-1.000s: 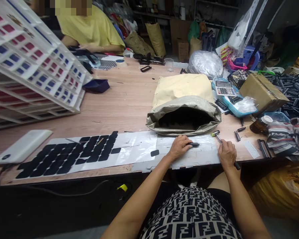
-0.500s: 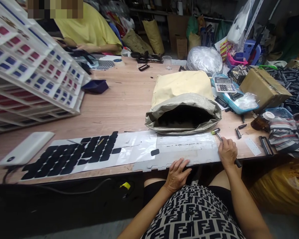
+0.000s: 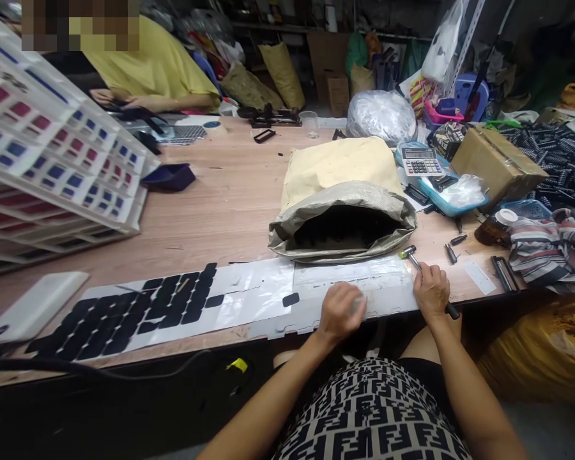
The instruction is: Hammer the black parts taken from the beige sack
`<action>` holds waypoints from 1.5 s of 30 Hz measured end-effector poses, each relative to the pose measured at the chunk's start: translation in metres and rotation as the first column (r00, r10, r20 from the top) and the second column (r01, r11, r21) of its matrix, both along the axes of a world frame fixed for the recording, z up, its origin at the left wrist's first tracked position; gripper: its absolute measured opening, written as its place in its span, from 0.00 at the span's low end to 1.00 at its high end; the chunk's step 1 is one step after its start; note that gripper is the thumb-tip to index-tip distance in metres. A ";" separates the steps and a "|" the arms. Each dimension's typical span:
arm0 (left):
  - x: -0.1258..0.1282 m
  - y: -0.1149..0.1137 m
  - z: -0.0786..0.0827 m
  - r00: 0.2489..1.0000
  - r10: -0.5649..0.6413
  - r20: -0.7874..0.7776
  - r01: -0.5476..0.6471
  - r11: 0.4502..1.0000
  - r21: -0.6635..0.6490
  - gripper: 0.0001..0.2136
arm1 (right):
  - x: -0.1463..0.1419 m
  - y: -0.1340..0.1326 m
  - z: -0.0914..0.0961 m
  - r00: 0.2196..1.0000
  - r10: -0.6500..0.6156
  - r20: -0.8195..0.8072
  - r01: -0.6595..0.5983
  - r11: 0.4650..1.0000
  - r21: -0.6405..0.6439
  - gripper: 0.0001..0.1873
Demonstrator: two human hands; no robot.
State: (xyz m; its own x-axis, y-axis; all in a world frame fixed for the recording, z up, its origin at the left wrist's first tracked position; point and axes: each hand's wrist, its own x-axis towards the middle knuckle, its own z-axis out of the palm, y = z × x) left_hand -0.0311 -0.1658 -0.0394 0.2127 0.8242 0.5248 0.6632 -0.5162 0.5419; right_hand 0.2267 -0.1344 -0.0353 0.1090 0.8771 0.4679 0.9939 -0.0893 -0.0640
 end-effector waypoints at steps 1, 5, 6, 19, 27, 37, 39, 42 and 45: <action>0.004 0.024 0.008 0.998 0.055 0.022 -0.055 0.998 -0.023 0.08 | 0.000 0.000 0.000 1.000 -0.002 0.000 0.002 1.000 0.003 0.15; 0.024 0.116 0.027 0.978 0.207 -0.004 -0.202 0.948 -0.245 0.09 | 0.001 -0.001 -0.001 1.000 0.001 -0.011 -0.001 1.000 0.000 0.15; 0.029 0.132 0.029 0.978 0.204 -0.044 -0.207 0.924 -0.320 0.09 | 0.001 -0.001 -0.001 1.000 0.000 -0.012 0.000 1.000 -0.003 0.15; 0.052 0.162 0.023 0.934 0.114 -0.339 -0.284 0.812 -0.509 0.14 | 0.000 -0.001 -0.004 1.000 -0.019 -0.001 0.019 1.000 -0.004 0.15; 0.018 0.131 0.035 0.918 0.170 -0.358 -0.284 0.913 -0.293 0.09 | 0.001 -0.001 -0.006 1.000 -0.021 -0.002 0.021 1.000 0.005 0.15; -0.007 0.076 -0.017 0.993 -0.019 -0.116 -0.010 0.969 -0.248 0.07 | 0.004 0.000 -0.002 1.000 0.004 -0.023 -0.004 1.000 -0.006 0.16; -0.006 0.079 -0.020 0.995 -0.034 -0.090 0.011 0.969 -0.245 0.08 | 0.004 -0.001 0.002 0.997 0.038 -0.069 -0.038 0.999 -0.002 0.16; -0.007 0.082 -0.020 0.996 -0.043 -0.081 0.022 0.969 -0.245 0.08 | -0.006 -0.008 0.009 0.960 0.133 -0.245 -0.134 0.991 0.016 0.17; -0.009 0.083 -0.021 0.997 -0.036 -0.068 0.018 0.968 -0.252 0.08 | -0.025 -0.017 0.019 0.833 0.266 -0.485 -0.285 0.958 0.036 0.17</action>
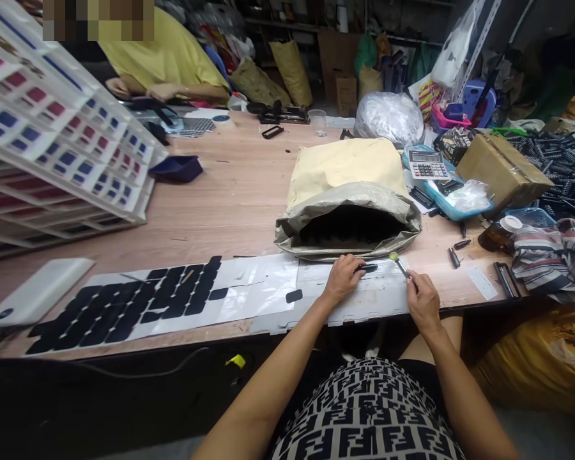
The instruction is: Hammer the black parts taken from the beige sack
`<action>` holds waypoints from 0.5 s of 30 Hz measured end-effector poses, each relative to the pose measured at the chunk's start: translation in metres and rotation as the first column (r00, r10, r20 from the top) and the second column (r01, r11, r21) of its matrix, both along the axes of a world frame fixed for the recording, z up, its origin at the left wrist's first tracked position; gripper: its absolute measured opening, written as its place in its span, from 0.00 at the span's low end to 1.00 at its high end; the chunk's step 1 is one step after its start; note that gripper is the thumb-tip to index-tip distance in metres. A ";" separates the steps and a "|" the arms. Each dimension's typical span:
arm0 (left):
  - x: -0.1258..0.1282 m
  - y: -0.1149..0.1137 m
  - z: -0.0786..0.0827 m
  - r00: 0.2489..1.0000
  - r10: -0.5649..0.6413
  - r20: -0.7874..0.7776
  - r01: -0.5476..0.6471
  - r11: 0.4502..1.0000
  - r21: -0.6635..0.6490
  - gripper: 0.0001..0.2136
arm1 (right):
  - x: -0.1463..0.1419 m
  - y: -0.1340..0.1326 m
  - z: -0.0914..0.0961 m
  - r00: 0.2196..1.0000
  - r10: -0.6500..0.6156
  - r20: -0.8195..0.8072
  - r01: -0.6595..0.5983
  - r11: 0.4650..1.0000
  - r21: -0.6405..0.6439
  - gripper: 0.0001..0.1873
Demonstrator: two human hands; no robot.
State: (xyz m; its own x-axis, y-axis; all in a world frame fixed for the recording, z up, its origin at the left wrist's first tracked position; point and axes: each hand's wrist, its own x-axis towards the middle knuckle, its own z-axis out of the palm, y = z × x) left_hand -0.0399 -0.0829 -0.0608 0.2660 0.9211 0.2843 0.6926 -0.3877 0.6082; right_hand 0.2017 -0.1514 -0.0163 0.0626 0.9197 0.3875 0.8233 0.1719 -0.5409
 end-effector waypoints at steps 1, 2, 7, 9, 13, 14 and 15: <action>0.000 0.000 -0.001 1.000 0.002 0.008 -0.002 1.000 -0.003 0.08 | -0.007 -0.003 0.003 0.997 0.048 -0.065 -0.049 0.999 -0.015 0.16; 0.000 0.000 -0.001 1.000 0.003 0.015 -0.003 1.000 -0.006 0.08 | -0.013 -0.005 0.006 0.990 0.087 -0.114 -0.091 0.996 -0.024 0.16; 0.001 0.001 -0.001 1.000 0.000 0.024 -0.001 1.000 0.010 0.07 | -0.029 -0.007 0.005 0.966 0.180 -0.183 -0.191 0.981 -0.044 0.16; 0.001 0.001 -0.001 1.000 0.004 0.026 -0.004 1.000 0.014 0.08 | -0.029 -0.005 0.001 0.970 0.175 -0.168 -0.190 0.979 -0.074 0.16; 0.001 0.003 -0.001 0.999 0.005 0.045 -0.004 1.000 -0.007 0.08 | -0.030 -0.002 0.000 0.975 0.153 -0.160 -0.168 0.982 -0.086 0.16; 0.000 0.003 -0.002 0.998 0.004 0.058 -0.003 1.000 -0.017 0.08 | -0.033 -0.002 0.001 0.972 0.164 -0.170 -0.179 0.981 -0.075 0.16; 0.000 0.004 -0.002 0.997 0.005 0.071 -0.003 1.000 -0.026 0.08 | -0.035 -0.002 0.002 0.967 0.182 -0.179 -0.196 0.978 -0.065 0.16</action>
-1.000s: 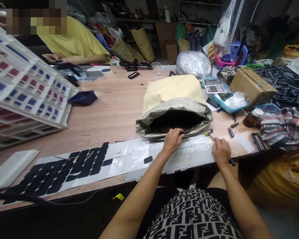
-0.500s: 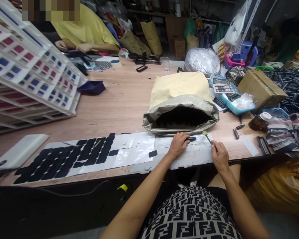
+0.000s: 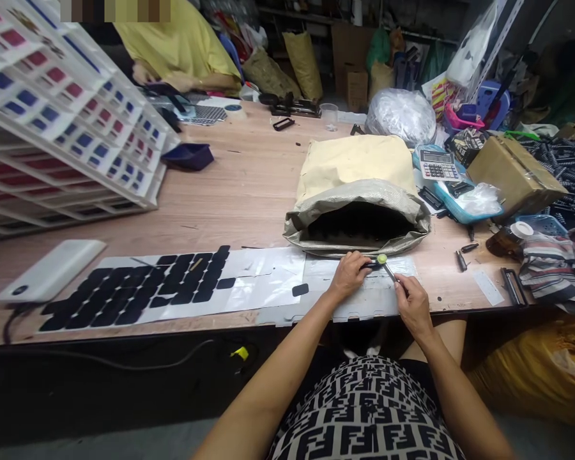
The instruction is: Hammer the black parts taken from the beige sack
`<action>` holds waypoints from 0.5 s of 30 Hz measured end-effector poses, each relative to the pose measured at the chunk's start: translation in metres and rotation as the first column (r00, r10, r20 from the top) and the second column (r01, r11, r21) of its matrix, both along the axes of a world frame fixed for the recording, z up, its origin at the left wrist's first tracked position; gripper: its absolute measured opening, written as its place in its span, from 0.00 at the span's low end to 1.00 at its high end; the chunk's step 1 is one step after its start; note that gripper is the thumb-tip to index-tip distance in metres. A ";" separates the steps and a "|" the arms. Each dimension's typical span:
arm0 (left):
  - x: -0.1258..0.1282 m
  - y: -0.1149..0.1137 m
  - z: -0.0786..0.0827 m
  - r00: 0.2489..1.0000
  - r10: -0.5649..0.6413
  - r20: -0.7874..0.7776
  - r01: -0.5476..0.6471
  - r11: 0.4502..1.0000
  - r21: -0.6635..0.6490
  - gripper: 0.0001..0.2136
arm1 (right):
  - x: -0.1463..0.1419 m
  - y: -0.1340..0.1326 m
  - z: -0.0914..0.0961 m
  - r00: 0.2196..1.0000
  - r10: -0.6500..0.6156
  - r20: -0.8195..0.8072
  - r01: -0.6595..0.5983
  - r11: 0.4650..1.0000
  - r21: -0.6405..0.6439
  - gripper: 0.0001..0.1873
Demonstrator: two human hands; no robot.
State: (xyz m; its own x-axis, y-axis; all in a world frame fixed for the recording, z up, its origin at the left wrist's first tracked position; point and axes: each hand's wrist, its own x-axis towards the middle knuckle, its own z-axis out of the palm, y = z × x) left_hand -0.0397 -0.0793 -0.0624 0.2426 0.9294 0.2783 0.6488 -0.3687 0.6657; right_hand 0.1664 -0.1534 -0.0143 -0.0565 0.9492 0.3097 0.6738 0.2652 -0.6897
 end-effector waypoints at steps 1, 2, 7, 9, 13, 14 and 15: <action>0.000 0.000 0.000 1.000 0.001 0.012 -0.001 1.000 -0.009 0.08 | -0.003 0.000 0.000 1.000 0.018 -0.004 -0.018 1.000 0.007 0.16; 0.000 0.001 0.000 1.000 0.004 0.020 -0.003 1.000 -0.016 0.07 | -0.006 0.000 0.000 0.999 0.032 0.002 -0.032 0.999 0.012 0.16; 0.000 0.001 0.003 0.999 0.016 0.040 -0.015 0.999 -0.041 0.07 | -0.008 0.001 -0.007 0.998 0.028 0.060 -0.028 1.000 0.006 0.16; 0.000 0.001 0.004 0.999 0.013 0.047 -0.011 0.999 -0.043 0.07 | 0.002 0.003 -0.008 0.997 -0.011 0.079 0.009 1.000 0.019 0.16; 0.001 0.000 0.006 1.000 0.017 0.024 -0.016 0.999 -0.044 0.07 | 0.033 0.013 -0.009 0.938 -0.193 0.286 0.161 0.978 0.133 0.16; 0.001 0.000 0.006 1.000 0.018 0.013 -0.017 0.999 -0.043 0.07 | 0.040 0.016 -0.010 0.903 -0.243 0.354 0.194 0.966 0.169 0.16; 0.001 0.000 0.006 1.000 0.019 0.003 -0.019 0.999 -0.043 0.07 | 0.047 0.019 -0.011 0.864 -0.288 0.413 0.223 0.954 0.199 0.15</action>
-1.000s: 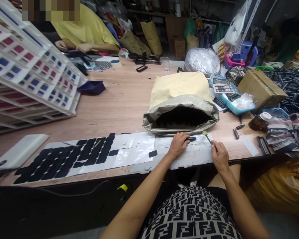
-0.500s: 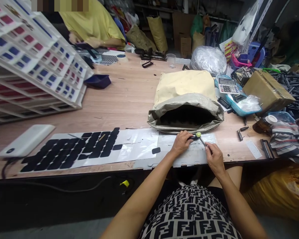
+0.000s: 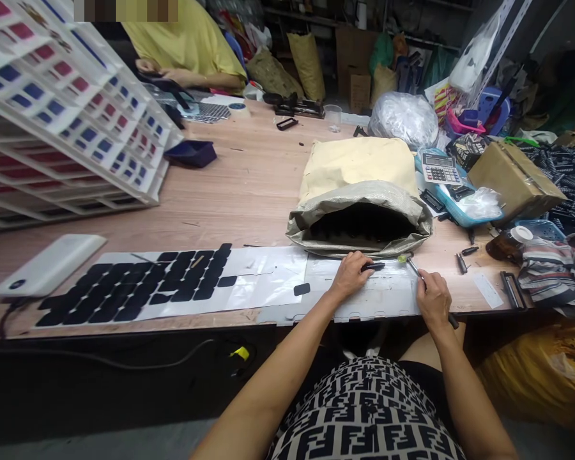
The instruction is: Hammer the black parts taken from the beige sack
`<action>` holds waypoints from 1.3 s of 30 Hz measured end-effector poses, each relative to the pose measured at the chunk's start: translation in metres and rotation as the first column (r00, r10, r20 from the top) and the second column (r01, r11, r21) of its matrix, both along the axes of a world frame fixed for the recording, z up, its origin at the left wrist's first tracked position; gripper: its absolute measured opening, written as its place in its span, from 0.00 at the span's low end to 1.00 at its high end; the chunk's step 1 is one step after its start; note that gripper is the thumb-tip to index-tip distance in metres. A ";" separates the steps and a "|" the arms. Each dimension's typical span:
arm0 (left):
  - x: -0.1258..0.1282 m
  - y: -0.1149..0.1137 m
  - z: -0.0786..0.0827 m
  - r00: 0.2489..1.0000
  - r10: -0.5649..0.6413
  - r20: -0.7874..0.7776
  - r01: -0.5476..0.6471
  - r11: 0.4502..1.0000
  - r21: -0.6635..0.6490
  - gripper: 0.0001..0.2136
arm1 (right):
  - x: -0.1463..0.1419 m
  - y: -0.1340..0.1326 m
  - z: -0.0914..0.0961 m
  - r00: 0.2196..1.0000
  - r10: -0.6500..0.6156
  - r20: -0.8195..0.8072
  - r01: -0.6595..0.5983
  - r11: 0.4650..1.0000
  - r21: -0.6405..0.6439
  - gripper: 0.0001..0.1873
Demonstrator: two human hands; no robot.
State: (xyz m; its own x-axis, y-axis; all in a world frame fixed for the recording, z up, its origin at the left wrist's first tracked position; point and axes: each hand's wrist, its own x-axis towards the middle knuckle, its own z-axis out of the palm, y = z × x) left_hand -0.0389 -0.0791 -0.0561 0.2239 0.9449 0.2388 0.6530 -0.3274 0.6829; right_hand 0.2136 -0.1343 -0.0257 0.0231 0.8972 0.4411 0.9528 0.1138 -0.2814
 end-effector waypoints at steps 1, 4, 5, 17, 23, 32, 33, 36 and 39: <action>0.000 0.000 0.000 1.000 0.000 -0.009 0.000 1.000 -0.001 0.07 | 0.005 0.003 -0.002 0.998 -0.036 0.058 0.035 0.999 0.009 0.15; 0.000 0.001 0.002 1.000 -0.010 -0.025 0.010 1.000 -0.014 0.07 | 0.013 0.007 -0.006 0.979 -0.104 0.174 0.101 0.994 0.028 0.15; -0.001 0.001 0.004 0.999 -0.020 -0.025 0.020 1.000 -0.024 0.07 | 0.013 0.007 -0.007 0.974 -0.116 0.196 0.111 0.993 0.035 0.15; -0.031 -0.120 0.015 0.943 -0.325 -0.075 0.324 0.946 -0.026 0.08 | 0.009 0.004 -0.010 0.965 -0.139 0.221 0.135 0.990 0.030 0.15; -0.015 -0.154 -0.002 0.953 -0.172 -0.251 0.198 0.977 0.083 0.08 | 0.008 0.003 -0.007 0.967 -0.135 0.215 0.130 0.991 0.033 0.15; 0.015 -0.041 0.037 0.998 0.002 0.068 -0.014 0.986 0.165 0.07 | 0.007 0.003 -0.008 0.965 -0.146 0.219 0.140 0.989 0.043 0.14; 0.022 -0.020 0.040 0.998 0.025 0.061 -0.034 0.987 0.159 0.08 | 0.007 0.003 -0.008 0.965 -0.144 0.218 0.139 0.989 0.040 0.14; 0.046 0.023 0.043 0.995 0.091 -0.047 -0.088 0.994 0.061 0.13 | 0.007 0.002 -0.009 0.966 -0.144 0.213 0.138 0.990 0.042 0.14; 0.064 0.027 0.034 0.983 0.058 -0.177 -0.059 0.998 0.003 0.13 | 0.007 0.002 -0.010 0.965 -0.152 0.212 0.146 0.988 0.044 0.14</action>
State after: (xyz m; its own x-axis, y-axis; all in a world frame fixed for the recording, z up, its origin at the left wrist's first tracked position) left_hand 0.0253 -0.0523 -0.0223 0.2066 0.9580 0.1986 0.7815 -0.2837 0.5557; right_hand 0.2210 -0.1326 -0.0359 0.0583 0.8780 0.4750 0.9972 -0.0294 -0.0681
